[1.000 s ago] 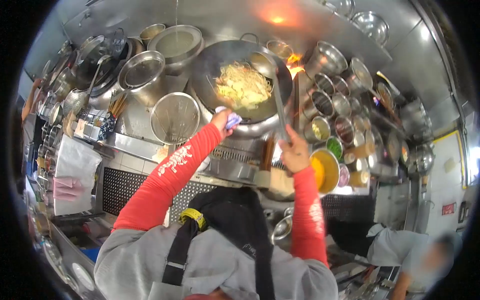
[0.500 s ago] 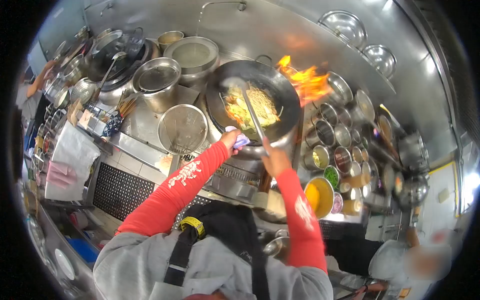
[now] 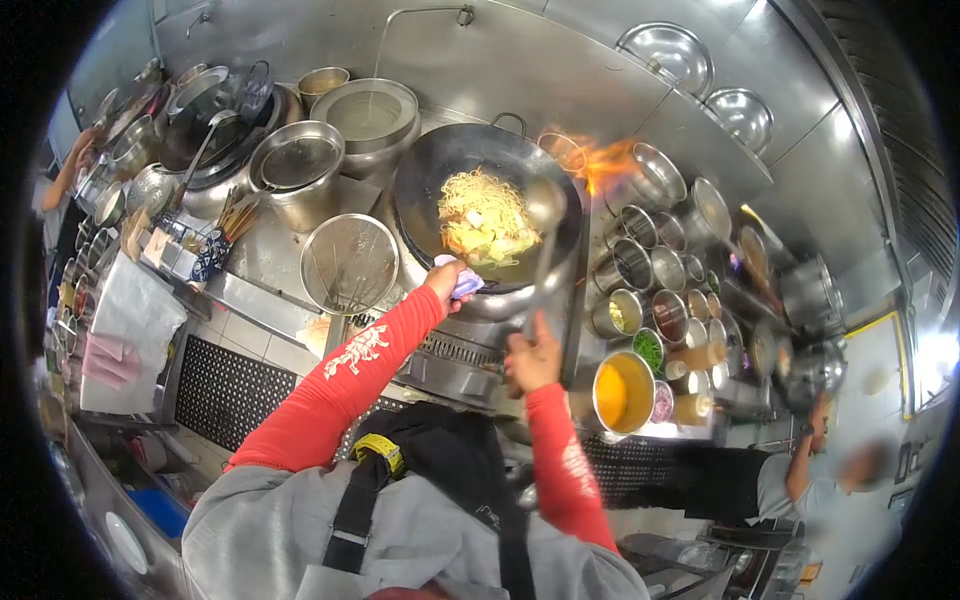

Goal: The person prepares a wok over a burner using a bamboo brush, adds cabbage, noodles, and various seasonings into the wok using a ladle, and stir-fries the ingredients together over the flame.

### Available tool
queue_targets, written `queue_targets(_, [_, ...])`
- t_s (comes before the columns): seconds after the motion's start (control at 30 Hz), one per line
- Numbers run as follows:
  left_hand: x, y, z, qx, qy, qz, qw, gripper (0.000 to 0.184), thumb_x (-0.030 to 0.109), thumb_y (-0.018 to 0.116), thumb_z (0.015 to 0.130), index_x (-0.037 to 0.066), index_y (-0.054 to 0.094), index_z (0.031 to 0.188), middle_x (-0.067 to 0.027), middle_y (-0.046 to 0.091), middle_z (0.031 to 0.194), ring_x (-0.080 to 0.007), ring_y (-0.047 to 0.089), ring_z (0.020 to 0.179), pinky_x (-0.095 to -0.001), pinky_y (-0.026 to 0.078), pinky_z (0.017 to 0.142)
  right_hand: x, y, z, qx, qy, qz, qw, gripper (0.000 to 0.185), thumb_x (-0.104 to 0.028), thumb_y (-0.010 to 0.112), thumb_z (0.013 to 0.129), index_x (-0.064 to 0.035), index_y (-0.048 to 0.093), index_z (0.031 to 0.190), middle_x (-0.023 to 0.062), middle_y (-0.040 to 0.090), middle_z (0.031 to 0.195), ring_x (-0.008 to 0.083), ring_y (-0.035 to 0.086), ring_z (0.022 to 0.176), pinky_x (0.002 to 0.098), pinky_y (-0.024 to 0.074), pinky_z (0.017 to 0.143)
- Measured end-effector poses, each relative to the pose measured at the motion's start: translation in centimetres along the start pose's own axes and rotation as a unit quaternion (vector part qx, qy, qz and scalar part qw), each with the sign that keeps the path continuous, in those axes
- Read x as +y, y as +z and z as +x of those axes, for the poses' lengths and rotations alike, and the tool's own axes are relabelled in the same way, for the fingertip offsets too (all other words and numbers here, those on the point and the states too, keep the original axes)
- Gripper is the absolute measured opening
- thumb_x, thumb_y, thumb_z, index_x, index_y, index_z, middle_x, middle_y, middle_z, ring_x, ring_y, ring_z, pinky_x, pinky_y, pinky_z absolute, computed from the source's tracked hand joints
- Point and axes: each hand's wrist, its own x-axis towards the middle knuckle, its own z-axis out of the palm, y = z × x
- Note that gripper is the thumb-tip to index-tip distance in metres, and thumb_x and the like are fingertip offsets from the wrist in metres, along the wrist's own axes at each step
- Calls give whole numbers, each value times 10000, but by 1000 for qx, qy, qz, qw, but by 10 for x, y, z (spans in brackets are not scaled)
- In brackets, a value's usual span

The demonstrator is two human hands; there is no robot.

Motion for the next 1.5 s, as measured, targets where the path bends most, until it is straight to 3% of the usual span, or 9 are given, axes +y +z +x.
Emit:
queue_targets(0.4, [-10,2,10,-6,-8,-33,999,229,307,462,892,114,575,844,-43,595,644,-121,471,444,-260,283,367,-44,-15,29,-160,-29,-190,968,645,-19,601,841,-33,365,1441,48,609,782,87,532,503,243,437,467])
queue_targets(0.5, [-9,2,7,14,2,-34,999,194,287,466,891,116,555,864,-44,600,659,-126,461,430,-258,279,354,-58,-16,4,-173,-61,-213,960,642,-85,599,852,-106,370,1452,72,608,663,116,531,501,287,448,496])
queue_targets(0.6, [-5,3,3,17,-1,-28,999,184,290,466,896,122,542,892,-43,604,669,-126,462,431,-254,282,354,-44,-42,-31,-143,-320,-360,865,637,-117,609,835,-103,391,1433,192,640,711,251,614,561,353,493,591])
queue_targets(0.7, [-4,2,-1,20,-12,-33,999,190,304,460,903,131,536,907,-41,610,674,-125,473,442,-252,294,359,-74,-49,-12,-162,-84,-408,894,602,-174,603,827,-101,429,1399,283,617,863,390,646,740,414,505,705])
queue_targets(0.77, [-3,3,3,11,-14,-27,999,218,326,446,906,133,549,904,-40,614,677,-125,483,454,-251,299,365,-58,-38,30,-84,-247,-411,873,547,-186,570,803,-61,489,1329,288,615,862,446,611,807,454,501,713])
queue_targets(1.03, [-6,-5,10,-14,-21,-25,999,266,364,439,896,134,572,919,-74,635,707,-130,493,485,-261,303,386,-53,-44,-31,-208,-193,-366,886,621,-126,597,818,-76,399,1405,277,622,856,423,625,798,466,489,739])
queue_targets(1.3, [-3,-6,10,-32,-32,-25,999,311,362,404,919,111,587,929,-105,645,733,-137,492,481,-245,327,385,-24,-19,64,-24,-282,-364,887,564,-129,583,811,-81,465,1361,264,622,844,427,614,799,483,486,740])
queue_targets(1.4, [-7,-8,11,-39,-33,-21,998,304,353,403,921,111,586,929,-107,645,736,-140,497,485,-249,326,387,-21,-7,40,-100,-196,-394,892,542,-138,575,829,-66,469,1356,282,621,936,434,610,855,475,484,775])
queue_targets(1.5, [-3,-6,8,-39,-28,-28,998,293,341,415,915,100,582,915,-93,641,718,-148,510,489,-259,327,387,-20,-54,-5,-136,-245,-368,886,547,-161,599,846,-110,468,1374,278,615,1002,359,655,819,408,501,725])
